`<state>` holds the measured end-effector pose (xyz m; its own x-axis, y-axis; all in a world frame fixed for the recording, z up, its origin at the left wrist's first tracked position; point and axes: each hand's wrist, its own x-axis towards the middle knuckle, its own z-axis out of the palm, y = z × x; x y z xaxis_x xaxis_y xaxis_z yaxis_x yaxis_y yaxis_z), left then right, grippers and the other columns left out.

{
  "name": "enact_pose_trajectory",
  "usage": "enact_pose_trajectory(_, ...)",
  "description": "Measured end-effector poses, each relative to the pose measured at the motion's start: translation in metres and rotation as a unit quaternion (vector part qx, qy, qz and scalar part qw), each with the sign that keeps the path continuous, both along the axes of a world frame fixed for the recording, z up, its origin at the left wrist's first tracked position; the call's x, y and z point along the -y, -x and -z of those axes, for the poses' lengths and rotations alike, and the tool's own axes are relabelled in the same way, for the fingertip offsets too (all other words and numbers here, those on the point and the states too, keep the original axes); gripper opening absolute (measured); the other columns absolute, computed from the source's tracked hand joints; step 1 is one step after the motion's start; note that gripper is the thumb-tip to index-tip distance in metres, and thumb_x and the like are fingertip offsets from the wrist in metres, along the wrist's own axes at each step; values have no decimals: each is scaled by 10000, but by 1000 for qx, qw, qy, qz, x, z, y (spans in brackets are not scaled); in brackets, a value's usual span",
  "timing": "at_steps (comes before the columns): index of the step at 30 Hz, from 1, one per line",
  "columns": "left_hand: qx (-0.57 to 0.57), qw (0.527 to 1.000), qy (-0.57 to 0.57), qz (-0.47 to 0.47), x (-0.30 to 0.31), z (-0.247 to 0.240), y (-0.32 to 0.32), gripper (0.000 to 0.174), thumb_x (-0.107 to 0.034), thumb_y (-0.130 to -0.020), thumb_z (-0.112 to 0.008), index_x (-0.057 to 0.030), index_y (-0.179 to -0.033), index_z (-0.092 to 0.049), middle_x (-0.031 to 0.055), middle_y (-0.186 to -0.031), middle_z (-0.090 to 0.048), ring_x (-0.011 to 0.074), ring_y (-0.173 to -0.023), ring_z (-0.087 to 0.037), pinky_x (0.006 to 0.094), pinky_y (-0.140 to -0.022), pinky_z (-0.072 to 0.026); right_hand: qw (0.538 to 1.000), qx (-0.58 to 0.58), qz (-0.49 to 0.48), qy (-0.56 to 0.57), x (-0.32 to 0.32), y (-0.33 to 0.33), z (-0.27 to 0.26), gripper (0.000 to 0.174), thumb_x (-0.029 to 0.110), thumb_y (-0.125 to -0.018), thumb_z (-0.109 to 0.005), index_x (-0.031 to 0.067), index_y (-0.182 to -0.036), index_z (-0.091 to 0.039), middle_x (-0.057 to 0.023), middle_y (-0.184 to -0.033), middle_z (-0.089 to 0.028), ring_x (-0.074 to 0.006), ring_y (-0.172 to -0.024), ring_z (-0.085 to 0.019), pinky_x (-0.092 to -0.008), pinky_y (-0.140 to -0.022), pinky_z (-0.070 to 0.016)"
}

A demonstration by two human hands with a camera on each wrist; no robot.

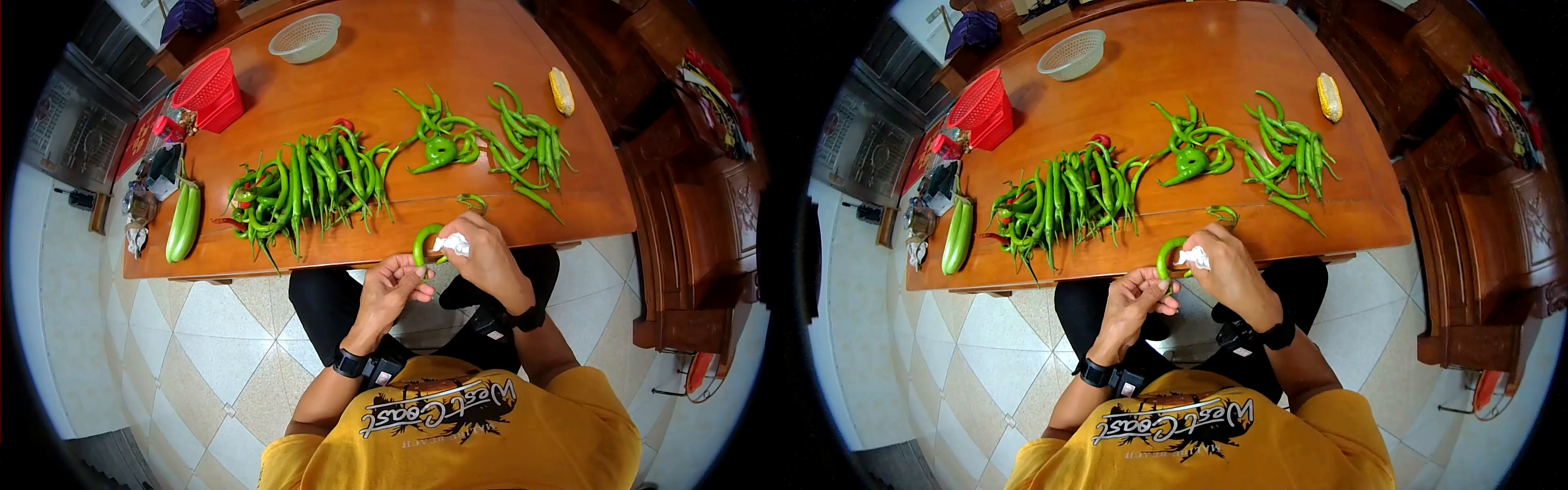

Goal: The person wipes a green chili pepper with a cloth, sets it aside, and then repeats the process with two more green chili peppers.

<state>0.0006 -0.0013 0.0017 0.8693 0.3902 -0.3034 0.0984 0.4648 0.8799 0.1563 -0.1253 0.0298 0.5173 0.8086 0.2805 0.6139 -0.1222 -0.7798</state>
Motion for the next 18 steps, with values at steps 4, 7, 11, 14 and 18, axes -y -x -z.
enact_pose_trajectory(4, -2, 1000, -3, 3, 0, -1, 0, 205, -98, -965, -605, 54, -1103, -590, 123, -961, -701, 132, -721, -684, 253, -667, -588, 999, -34, -36, 21, 4, 2, -4, 195, 9, -757, -708, 13, -934, -627, -152, -887, -589, -361, -823, -604, -397, -722, -487)
enact_pose_trajectory(7, -3, 1000, -1, 1, 0, 0, 0, 207, -99, -966, -603, 56, -1103, -589, 124, -961, -700, 132, -717, -683, 253, -665, -588, 1000, 6, 5, -7, 1, -1, -4, 190, -3, -764, -702, -1, -934, -618, -177, -910, -591, -393, -850, -606, -423, -738, -495)
enact_pose_trajectory(11, -8, 1000, -1, -1, -1, 1, 0, 210, -102, -967, -603, 59, -1101, -588, 124, -960, -700, 131, -712, -682, 252, -662, -587, 999, 1, 31, -11, 0, -4, -3, 198, -3, -762, -705, 6, -940, -619, -174, -913, -594, -394, -851, -607, -426, -737, -494)
enact_pose_trajectory(14, -11, 1000, -1, -2, -1, 0, 0, 211, -104, -967, -602, 60, -1099, -589, 128, -962, -701, 133, -714, -684, 249, -660, -587, 1000, -14, -1, 14, 4, -1, -5, 195, 5, -762, -708, 8, -938, -623, -168, -912, -595, -382, -841, -607, -414, -731, -491)
enact_pose_trajectory(18, -18, 1000, 3, -3, -2, 0, 0, 212, -106, -967, -602, 62, -1097, -591, 131, -962, -702, 135, -707, -685, 245, -649, -588, 1000, -11, -2, 2, 6, -2, -4, 192, 23, -765, -713, 8, -935, -627, -156, -897, -594, -353, -815, -609, -389, -715, -485)
